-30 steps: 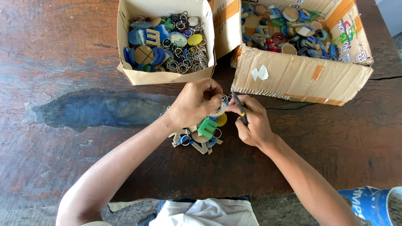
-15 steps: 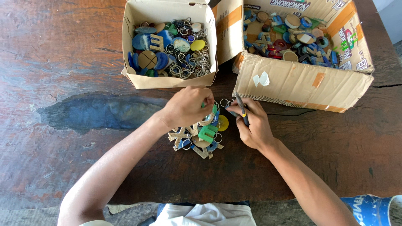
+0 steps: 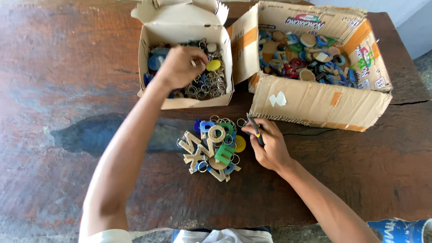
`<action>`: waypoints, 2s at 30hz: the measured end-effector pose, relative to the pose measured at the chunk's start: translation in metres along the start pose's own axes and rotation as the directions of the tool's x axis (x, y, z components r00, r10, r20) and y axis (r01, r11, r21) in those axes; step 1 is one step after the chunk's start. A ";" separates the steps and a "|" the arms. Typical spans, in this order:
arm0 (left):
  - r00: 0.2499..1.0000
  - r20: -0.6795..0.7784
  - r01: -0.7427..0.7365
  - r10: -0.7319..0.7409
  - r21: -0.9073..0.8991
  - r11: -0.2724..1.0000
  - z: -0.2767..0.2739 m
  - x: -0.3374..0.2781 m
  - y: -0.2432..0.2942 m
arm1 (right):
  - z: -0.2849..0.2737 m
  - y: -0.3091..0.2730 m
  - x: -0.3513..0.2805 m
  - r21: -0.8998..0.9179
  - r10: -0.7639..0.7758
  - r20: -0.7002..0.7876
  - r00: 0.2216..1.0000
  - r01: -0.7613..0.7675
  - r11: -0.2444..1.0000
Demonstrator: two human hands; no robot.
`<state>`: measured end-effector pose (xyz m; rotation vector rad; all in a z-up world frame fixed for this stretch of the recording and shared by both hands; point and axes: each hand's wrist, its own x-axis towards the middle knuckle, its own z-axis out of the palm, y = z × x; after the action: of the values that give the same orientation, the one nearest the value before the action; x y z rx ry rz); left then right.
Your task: The person is assembling keychains by hand, using pliers to open and close metal rings and attach letter-shaped pieces and other charms.
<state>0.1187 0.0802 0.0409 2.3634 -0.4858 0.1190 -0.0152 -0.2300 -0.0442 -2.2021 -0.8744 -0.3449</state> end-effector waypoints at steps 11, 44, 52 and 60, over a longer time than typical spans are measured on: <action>0.986 0.167 -0.100 0.020 0.491 0.866 0.094 0.067 -0.075 | 0.003 0.003 0.006 0.113 0.013 -0.123 0.992 0.001 0.994; 0.923 0.384 -0.027 -0.013 0.096 0.995 0.169 0.221 0.152 | -0.009 -0.015 0.014 -0.101 -0.287 0.049 0.957 0.291 0.951; 0.868 0.491 -0.207 -0.069 0.485 0.850 0.244 0.265 0.136 | -0.001 -0.007 0.008 -0.053 -0.288 -0.012 0.958 0.287 0.956; 0.884 0.466 -0.291 0.031 0.497 0.817 0.262 0.288 0.136 | 0.019 0.009 -0.005 0.021 -0.242 0.037 0.970 0.241 0.970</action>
<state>0.3211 -0.2766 -0.0055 2.9325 -0.9937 -0.2395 -0.0131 -0.2232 -0.0640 -2.0969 -1.1671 -0.4102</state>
